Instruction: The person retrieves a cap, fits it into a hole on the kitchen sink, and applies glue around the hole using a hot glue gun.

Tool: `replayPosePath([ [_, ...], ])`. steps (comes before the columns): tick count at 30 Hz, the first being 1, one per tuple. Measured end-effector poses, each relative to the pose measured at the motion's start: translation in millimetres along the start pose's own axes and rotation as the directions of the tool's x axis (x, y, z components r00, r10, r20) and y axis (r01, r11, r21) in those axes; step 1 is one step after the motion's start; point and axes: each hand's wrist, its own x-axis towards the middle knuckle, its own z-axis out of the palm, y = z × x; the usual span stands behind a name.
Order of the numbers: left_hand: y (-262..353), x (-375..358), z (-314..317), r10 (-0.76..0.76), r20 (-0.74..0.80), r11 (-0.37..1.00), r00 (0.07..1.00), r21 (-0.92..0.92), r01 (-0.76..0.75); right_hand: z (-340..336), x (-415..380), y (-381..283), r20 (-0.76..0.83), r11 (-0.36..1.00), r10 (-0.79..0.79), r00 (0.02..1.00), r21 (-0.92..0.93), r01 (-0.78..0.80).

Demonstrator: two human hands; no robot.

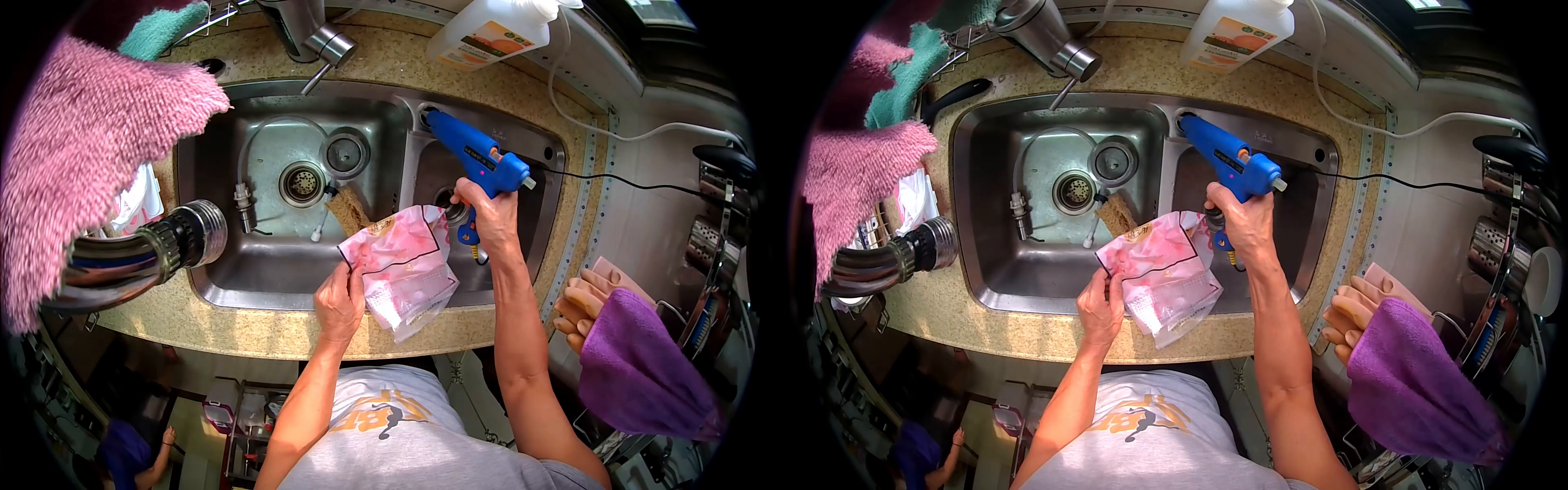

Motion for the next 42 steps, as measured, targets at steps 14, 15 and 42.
replayPosePath([
  [14,1.9,0.5,-0.5,-0.002,-0.002,1.0,1.0,-0.001,0.002,-1.5,2.2,2.5,0.008,1.0,-0.021,1.0,-0.015,0.021],
  [15,1.7,0.2,-0.5,-0.004,-0.001,1.0,1.0,-0.003,0.004,-1.5,2.8,1.8,0.008,1.0,-0.02,1.0,-0.014,0.021],
  [42,3.3,1.4,-1.7,-0.014,0.014,1.0,1.0,-0.004,0.014,-5.5,0.1,-2.0,0.03,0.997,0.021,0.999,-0.076,-0.018],
])
